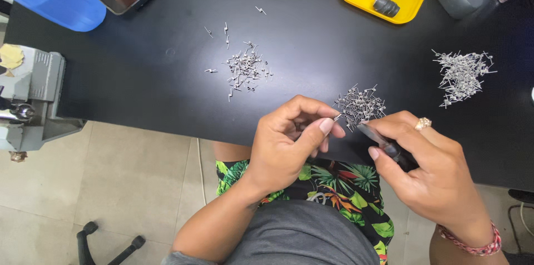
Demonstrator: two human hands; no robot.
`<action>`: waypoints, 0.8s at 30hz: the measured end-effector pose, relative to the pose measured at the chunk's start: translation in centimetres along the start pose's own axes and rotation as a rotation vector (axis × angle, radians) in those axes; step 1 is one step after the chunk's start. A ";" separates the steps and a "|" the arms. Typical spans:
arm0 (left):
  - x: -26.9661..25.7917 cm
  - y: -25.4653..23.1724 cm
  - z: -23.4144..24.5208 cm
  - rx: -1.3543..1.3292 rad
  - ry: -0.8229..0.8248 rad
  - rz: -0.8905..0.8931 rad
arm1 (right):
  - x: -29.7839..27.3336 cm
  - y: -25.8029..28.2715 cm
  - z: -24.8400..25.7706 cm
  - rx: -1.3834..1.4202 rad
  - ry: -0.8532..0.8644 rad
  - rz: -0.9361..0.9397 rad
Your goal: The person uses pliers to trim the leads of small electronic components, likely diodes, one by one. They pick each component from a pile on the table, trim the leads, and place the finished piece into a separate pile. The process is repeated continuously throughout the clip.
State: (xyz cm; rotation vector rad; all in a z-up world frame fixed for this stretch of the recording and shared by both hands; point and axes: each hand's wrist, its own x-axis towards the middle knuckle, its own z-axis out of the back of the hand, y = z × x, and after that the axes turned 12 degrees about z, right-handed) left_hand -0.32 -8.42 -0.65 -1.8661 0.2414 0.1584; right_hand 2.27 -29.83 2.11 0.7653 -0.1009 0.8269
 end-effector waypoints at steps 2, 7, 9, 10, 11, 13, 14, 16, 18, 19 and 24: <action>0.0 -0.2 0.1 -0.028 0.016 -0.004 | 0.3 0.1 -0.1 -0.010 0.003 0.026; 0.0 -0.5 0.4 -0.137 0.086 -0.008 | 0.6 0.2 0.2 -0.012 0.019 0.073; -0.1 -1.0 0.3 -0.196 0.072 0.033 | 0.9 0.4 0.6 -0.008 0.031 0.101; 0.0 -0.9 0.3 -0.197 0.085 0.039 | 0.9 0.3 0.7 -0.015 0.027 0.089; 0.0 -0.8 0.4 -0.211 0.093 0.031 | 1.0 0.3 0.7 -0.056 0.026 0.125; 0.1 -0.8 0.4 -0.224 0.104 0.024 | 1.2 0.2 0.8 -0.098 0.023 0.158; 0.1 -0.7 0.4 -0.250 0.122 0.023 | 1.3 0.1 0.8 -0.120 0.025 0.186; 0.1 -0.6 0.3 -0.275 0.139 0.023 | 1.5 0.0 0.6 -0.141 0.027 0.215; 0.0 -0.6 0.2 -0.300 0.153 0.025 | 1.5 -0.2 0.5 -0.194 0.030 0.242; 0.0 -0.6 0.2 -0.299 0.154 0.026 | 1.6 -0.2 0.4 -0.194 0.029 0.241; 0.1 -0.4 0.1 -0.292 0.152 0.059 | 2.1 0.3 0.5 -0.095 0.032 0.210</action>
